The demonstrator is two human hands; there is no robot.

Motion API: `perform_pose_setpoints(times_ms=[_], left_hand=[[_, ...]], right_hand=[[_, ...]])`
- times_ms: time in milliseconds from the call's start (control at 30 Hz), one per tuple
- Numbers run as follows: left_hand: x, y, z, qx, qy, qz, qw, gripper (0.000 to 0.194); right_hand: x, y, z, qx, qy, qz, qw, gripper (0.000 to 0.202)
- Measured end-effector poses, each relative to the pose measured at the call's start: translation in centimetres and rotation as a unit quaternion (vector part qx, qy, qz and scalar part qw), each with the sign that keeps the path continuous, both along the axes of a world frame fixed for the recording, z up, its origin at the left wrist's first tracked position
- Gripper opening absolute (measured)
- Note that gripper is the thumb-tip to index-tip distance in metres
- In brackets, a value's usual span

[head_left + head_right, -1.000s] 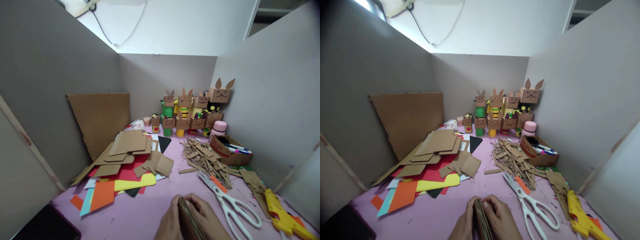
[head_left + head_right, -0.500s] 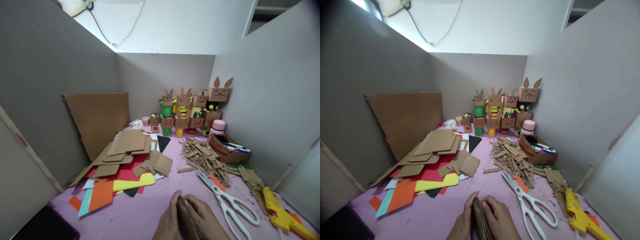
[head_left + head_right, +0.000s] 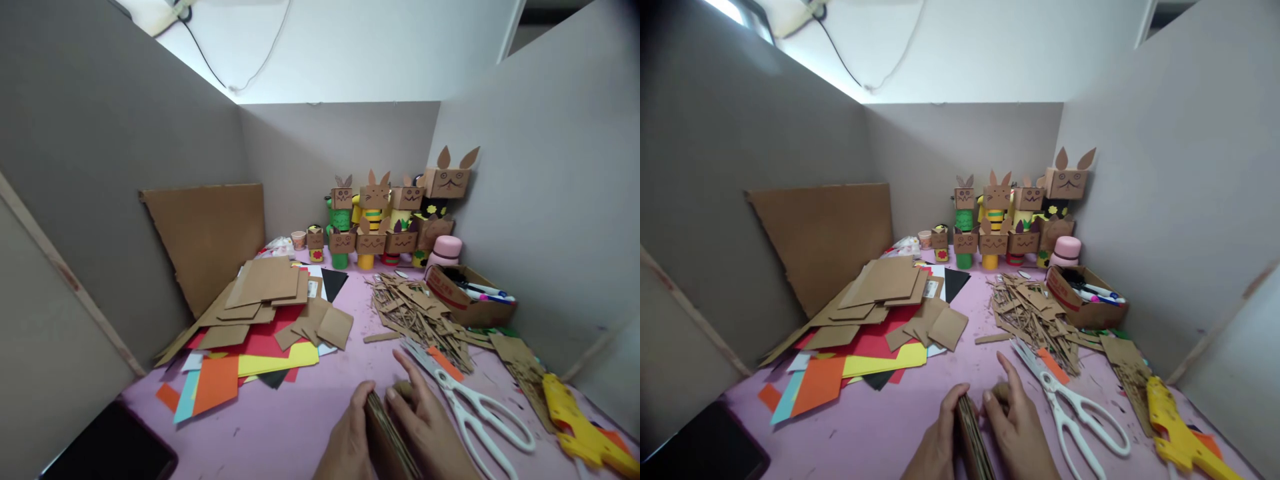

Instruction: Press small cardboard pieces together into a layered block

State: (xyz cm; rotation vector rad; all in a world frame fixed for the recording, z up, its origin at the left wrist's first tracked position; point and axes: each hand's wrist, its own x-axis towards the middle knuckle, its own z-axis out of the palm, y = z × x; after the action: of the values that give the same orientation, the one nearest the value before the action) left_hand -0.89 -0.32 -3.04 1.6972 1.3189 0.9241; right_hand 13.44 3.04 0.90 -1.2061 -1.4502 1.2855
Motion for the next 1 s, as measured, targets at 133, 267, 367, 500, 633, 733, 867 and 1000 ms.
perform_pose_setpoints(times_ms=[133, 267, 367, 500, 633, 733, 867, 1000], left_hand=[[0.0, 0.1, -0.5, 0.017, -0.036, -0.014, 0.999, 0.093], [-0.2, -0.2, -0.1, 0.008, -0.033, -0.019, 0.999, 0.094], [-0.4, -0.7, 0.6, -0.004, -0.039, -0.004, 0.999, 0.088], [-0.4, -0.6, 1.5, 0.0, -0.046, -0.022, 0.999, 0.074], [-0.4, -0.3, 1.7, 0.001, -0.052, -0.031, 0.998, 0.073], [-0.5, -0.2, 1.1, 0.004, -0.047, -0.031, 0.998, 0.075], [-0.6, 0.0, 0.0, -0.002, -0.039, -0.034, 0.999, 0.083], [-0.4, 0.0, 0.2, -0.006, -0.057, -0.037, 0.998, 0.091]], right_hand=[[-0.1, 0.0, -0.2, 0.009, -0.022, 0.066, 0.998, 0.042], [-0.2, -0.1, -0.3, 0.061, -0.08, 0.114, 0.988, 0.039], [-0.3, -0.1, -0.1, 0.067, -0.09, 0.118, 0.987, 0.043], [-0.3, -0.2, 0.4, 0.062, -0.076, 0.091, 0.991, 0.046], [-0.1, -0.5, 0.8, 0.048, -0.06, 0.079, 0.994, 0.049], [-0.1, -0.8, 0.9, 0.035, -0.062, 0.081, 0.994, 0.052], [-0.2, -1.0, 0.9, 0.031, -0.005, -0.028, 0.999, 0.067], [-0.2, -1.1, 1.2, 0.02, 0.045, -0.06, 0.997, 0.063]])
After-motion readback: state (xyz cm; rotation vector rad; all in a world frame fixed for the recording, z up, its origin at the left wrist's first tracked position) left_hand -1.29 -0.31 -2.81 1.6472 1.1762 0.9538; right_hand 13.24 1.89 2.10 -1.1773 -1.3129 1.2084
